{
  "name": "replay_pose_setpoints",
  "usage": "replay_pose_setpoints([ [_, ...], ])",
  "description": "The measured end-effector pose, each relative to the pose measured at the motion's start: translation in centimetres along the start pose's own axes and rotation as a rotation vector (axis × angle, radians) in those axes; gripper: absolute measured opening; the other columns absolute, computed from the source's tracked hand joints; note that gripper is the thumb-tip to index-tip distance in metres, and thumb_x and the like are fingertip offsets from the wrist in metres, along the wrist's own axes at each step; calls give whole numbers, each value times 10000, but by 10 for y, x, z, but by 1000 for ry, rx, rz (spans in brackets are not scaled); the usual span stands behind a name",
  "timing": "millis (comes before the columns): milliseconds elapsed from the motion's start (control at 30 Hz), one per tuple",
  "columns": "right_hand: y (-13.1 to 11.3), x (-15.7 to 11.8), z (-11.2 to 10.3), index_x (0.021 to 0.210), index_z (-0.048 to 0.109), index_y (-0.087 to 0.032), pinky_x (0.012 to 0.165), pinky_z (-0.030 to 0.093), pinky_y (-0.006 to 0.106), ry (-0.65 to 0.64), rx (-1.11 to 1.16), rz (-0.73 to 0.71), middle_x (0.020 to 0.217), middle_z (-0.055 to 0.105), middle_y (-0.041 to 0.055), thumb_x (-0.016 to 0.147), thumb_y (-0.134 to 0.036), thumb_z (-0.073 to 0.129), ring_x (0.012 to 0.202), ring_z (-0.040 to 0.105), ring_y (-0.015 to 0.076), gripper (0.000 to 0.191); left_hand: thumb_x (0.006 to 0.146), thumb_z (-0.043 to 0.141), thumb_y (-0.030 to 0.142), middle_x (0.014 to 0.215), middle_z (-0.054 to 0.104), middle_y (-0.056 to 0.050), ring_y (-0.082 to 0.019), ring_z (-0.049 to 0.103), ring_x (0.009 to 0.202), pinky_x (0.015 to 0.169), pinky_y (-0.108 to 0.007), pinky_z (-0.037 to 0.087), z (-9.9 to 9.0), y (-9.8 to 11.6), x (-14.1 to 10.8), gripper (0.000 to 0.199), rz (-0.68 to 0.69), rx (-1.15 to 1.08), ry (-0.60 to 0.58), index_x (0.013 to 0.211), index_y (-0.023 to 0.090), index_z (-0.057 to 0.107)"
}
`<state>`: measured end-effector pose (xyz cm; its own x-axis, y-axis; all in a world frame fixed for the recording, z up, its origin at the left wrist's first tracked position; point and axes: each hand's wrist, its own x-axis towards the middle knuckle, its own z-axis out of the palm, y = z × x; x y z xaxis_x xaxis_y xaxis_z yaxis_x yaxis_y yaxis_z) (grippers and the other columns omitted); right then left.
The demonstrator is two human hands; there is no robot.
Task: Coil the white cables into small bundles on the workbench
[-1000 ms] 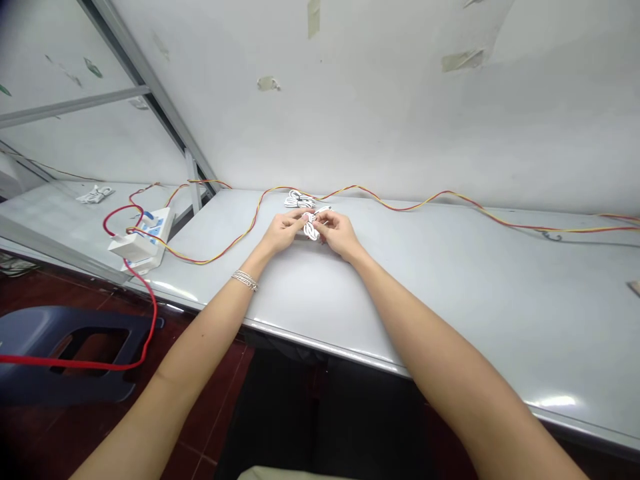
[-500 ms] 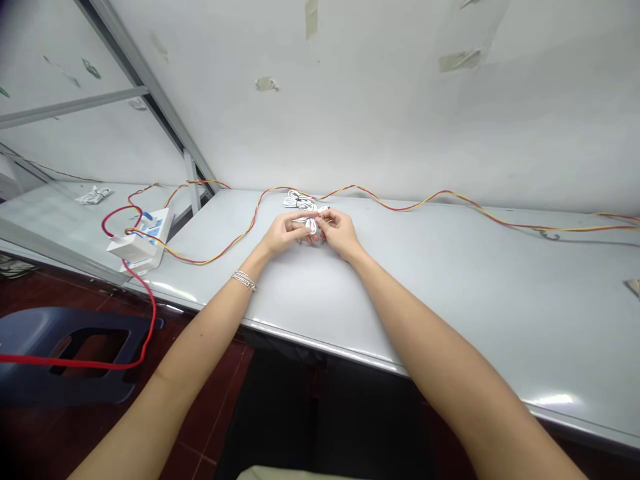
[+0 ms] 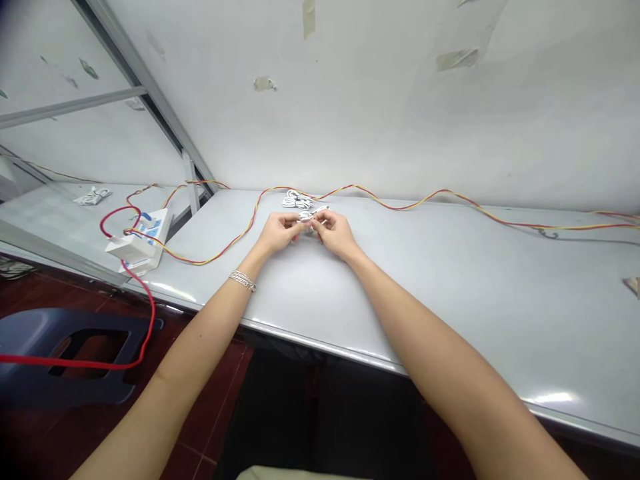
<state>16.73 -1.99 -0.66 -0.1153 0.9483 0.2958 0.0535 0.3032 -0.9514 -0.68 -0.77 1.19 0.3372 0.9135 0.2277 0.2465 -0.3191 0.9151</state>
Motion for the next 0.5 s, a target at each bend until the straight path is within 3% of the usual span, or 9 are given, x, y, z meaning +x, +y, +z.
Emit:
replay_pose_setpoints([
  [67, -1, 0, 0, 777, 584, -210, 485, 386, 276, -6, 6, -6, 644, 539, -21, 689, -722, 752, 514, 458, 115, 546, 821, 729, 492, 480, 427, 33, -93, 389, 480, 500, -268, 270, -1, 2, 1, 404, 51, 40, 38, 619, 153, 646],
  [167, -3, -1, 0, 778, 588, -216, 490, 395, 282, -10, 13, -8, 657, 543, -17, 696, -729, 745, 514, 465, 115, 543, 850, 702, 480, 526, 448, 12, -111, 444, 551, 540, -270, 325, 0, 2, 2, 496, 97, 54, 88, 507, 160, 539],
  [367, -4, -1, 1, 755, 614, -207, 510, 407, 289, 6, 10, -25, 722, 583, 2, 716, -619, 771, 531, 477, 111, 443, 906, 629, 511, 574, 599, -21, -123, 559, 551, 578, -261, 477, 7, -6, 6, 487, -114, -123, 36, 604, 129, 630],
  [500, -3, -1, 1, 758, 624, -202, 522, 419, 286, 18, -11, -12, 707, 598, 1, 715, -594, 766, 542, 491, 116, 419, 875, 702, 441, 715, 695, -44, -160, 672, 655, 664, -291, 568, 11, -10, 8, 356, -126, -243, 77, 755, 107, 675],
])
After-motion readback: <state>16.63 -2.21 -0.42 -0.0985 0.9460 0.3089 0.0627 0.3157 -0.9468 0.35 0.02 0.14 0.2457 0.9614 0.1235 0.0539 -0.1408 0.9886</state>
